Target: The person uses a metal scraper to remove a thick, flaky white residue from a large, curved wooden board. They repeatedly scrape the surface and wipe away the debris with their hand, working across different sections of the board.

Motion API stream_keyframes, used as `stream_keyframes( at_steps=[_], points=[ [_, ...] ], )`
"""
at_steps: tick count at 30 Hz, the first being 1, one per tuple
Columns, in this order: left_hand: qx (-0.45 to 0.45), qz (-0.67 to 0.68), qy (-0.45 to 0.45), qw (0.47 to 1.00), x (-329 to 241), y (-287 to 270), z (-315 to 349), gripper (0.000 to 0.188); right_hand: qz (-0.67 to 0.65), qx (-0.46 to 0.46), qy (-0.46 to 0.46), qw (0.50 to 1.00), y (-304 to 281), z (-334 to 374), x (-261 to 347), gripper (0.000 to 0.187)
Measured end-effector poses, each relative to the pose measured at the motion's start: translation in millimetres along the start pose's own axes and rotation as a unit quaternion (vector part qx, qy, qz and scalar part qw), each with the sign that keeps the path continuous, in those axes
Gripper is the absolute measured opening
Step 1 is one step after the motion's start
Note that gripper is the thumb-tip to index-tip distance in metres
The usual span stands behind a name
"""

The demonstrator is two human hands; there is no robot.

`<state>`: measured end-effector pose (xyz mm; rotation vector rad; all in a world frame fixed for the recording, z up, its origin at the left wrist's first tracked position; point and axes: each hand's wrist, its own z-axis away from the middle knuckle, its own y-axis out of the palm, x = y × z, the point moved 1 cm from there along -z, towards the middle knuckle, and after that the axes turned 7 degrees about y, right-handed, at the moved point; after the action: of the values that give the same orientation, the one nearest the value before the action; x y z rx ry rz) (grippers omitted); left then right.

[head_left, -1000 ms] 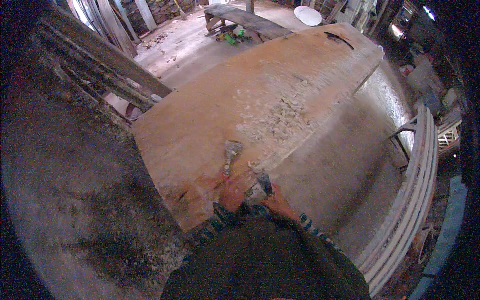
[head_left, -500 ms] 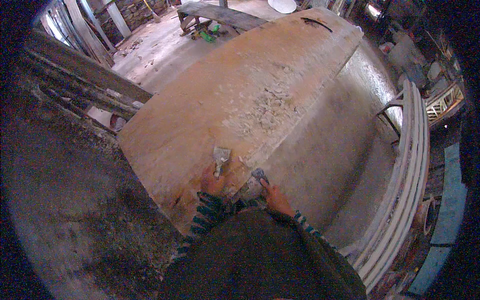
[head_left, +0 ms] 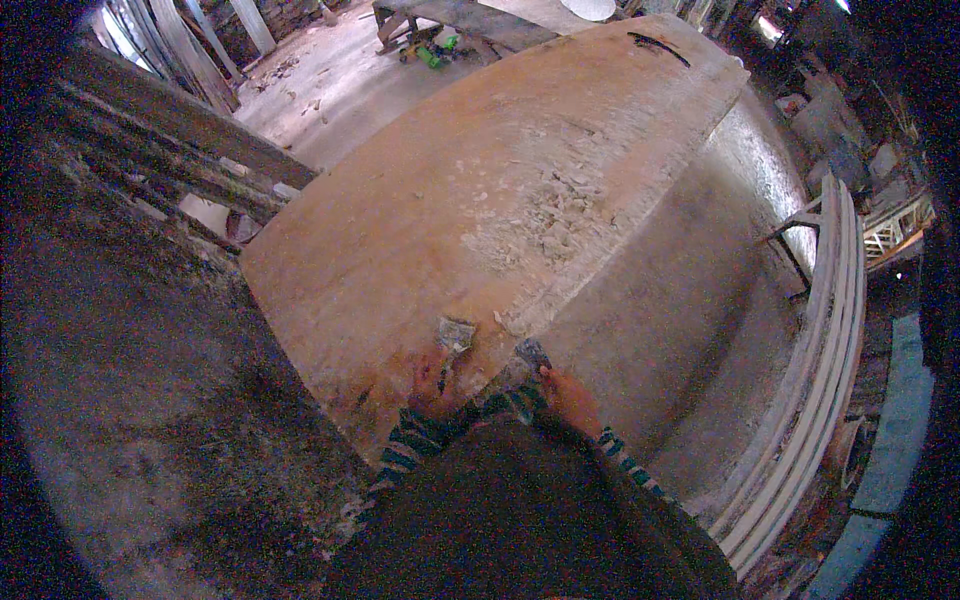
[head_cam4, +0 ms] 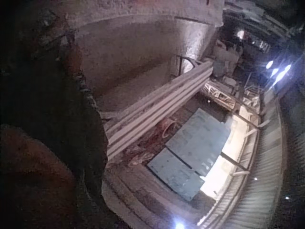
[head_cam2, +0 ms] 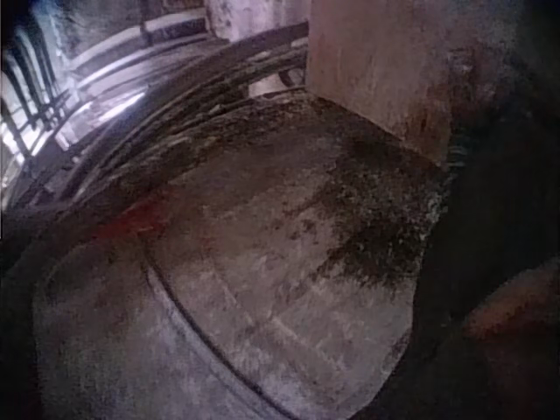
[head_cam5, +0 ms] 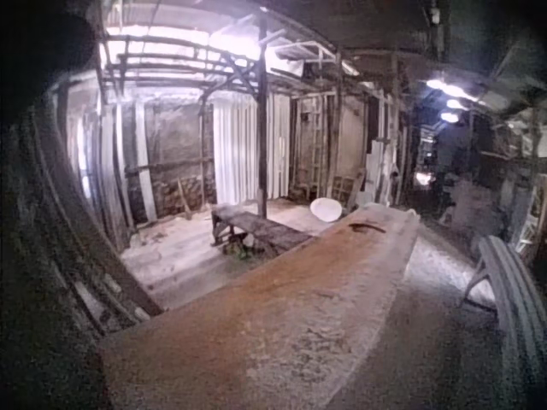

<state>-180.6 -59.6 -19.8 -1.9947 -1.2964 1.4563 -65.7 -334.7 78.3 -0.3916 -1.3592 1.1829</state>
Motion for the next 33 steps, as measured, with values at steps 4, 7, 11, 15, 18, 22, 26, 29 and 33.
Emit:
stream_keyframes(
  at_steps=[4,7,11,15,18,22,26,29,33],
  points=[
    [0.02,0.014,-0.063,0.998,-3.2,0.0,3.1,0.044,0.082,0.04,0.049,0.995,25.6,-6.6,-22.2,0.032],
    [0.02,-0.024,0.012,0.999,-32.1,-29.7,-24.2,0.043,0.042,0.023,0.081,0.996,9.8,2.0,-3.5,0.033],
    [0.007,-0.008,-0.057,0.998,-19.0,-23.5,-11.7,0.045,0.03,-0.011,0.015,0.999,15.7,10.3,-23.0,0.033],
    [0.029,0.024,-0.067,0.997,-18.6,-15.9,-5.6,0.046,0.013,0.039,0.083,0.996,-5.3,15.5,7.3,0.036],
    [-0.004,-0.059,0.125,0.99,-18.2,-26.3,-17.9,0.046,-0.002,0.043,0.078,0.996,-15.7,18.1,12.6,0.039],
    [0.021,-0.059,0.092,0.994,9.3,-2.2,5.9,0.046,-0.069,0.03,0.057,0.996,-14.6,20.1,-4.6,0.04],
    [-0.025,-0.03,-0.03,0.999,-12.2,-13.7,-8.8,0.044,-0.171,-0.009,0.083,0.982,-12.0,33.2,-1.1,0.04],
    [-0.011,-0.044,0.0,0.999,-10.5,-12.0,-8.5,0.047,-0.149,-0.02,0.091,0.984,-6.7,29.8,-1.8,0.038],
    [0.052,0.023,-0.047,0.997,-0.6,-6.9,-3.8,0.047,-0.091,-0.004,0.159,0.983,14.7,28.0,-20.4,0.039]
  ],
)
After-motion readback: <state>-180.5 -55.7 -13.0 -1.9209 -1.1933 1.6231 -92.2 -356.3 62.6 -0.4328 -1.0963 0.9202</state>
